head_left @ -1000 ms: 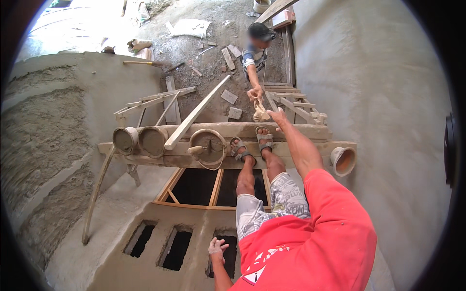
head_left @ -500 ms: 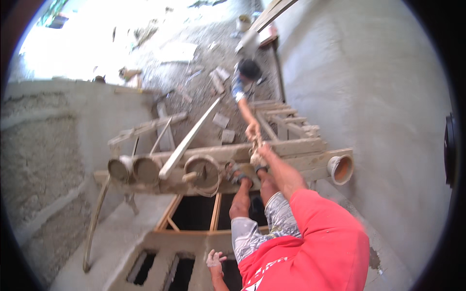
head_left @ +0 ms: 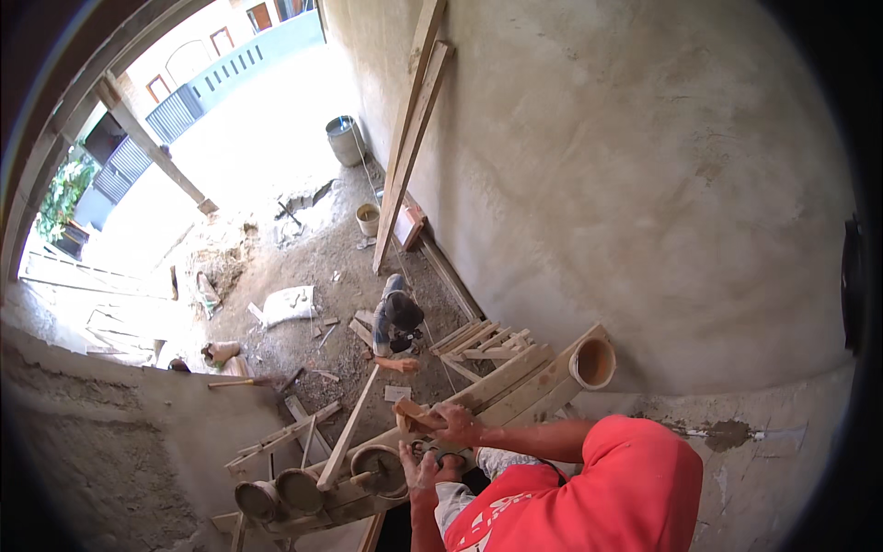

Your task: The person applies plaster to a section of a wall using a trowel after receiving materials and tools while standing on a wooden scaffold.

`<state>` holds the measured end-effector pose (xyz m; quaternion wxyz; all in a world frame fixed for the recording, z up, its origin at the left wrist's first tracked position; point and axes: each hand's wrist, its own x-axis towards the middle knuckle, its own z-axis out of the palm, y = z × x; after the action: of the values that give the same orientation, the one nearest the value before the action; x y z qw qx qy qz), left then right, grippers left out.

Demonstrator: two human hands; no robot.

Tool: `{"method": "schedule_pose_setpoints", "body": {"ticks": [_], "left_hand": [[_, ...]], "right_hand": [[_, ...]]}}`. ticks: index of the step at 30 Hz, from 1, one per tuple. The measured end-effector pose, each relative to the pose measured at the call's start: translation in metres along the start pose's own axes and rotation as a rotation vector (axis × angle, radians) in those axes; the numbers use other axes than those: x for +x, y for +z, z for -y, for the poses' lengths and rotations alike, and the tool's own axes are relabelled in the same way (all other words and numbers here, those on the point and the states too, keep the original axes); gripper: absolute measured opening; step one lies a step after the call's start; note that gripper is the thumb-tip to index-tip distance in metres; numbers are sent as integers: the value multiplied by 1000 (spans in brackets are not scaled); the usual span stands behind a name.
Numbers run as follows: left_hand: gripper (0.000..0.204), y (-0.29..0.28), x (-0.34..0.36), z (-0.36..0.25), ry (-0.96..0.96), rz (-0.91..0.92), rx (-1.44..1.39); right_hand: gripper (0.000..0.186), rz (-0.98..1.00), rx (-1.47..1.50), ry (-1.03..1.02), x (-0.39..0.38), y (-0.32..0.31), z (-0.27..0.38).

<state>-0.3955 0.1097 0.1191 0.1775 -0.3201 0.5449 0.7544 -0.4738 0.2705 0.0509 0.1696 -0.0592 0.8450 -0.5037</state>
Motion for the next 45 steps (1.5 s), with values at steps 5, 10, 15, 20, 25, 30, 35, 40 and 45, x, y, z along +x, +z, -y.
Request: {"method": "schedule_pose_setpoints", "body": {"ticks": [5,10,15,20,25,30,35,40,45], "left_hand": [[64,35,9,-5,144,231,-215],[48,53,6,-32,98,277,-266],[42,85,18,-53,180,344,39],[42,102,11,-73,151,468,-66],[45,125,-7,-67,71,530,-113],[51,134,-14,-85,121,946,113],[56,149,-27,-98,43,1087,356],[58,165,-31,-104,46,1258,294],[53,176,-34,-105,-100,1198,293]], "right_hand": [[42,-146,153,51,-53,-26,67],[36,-176,153,147,-69,-31,73],[33,-243,387,173,-77,-105,123],[32,-367,267,100,-91,-128,109],[25,-488,330,116,-121,-129,92],[19,-604,643,223,-150,-143,106],[29,-560,986,210,-186,-163,99],[58,-424,1518,87,-198,-161,110],[61,-409,1453,-13,-218,-159,92]]}}
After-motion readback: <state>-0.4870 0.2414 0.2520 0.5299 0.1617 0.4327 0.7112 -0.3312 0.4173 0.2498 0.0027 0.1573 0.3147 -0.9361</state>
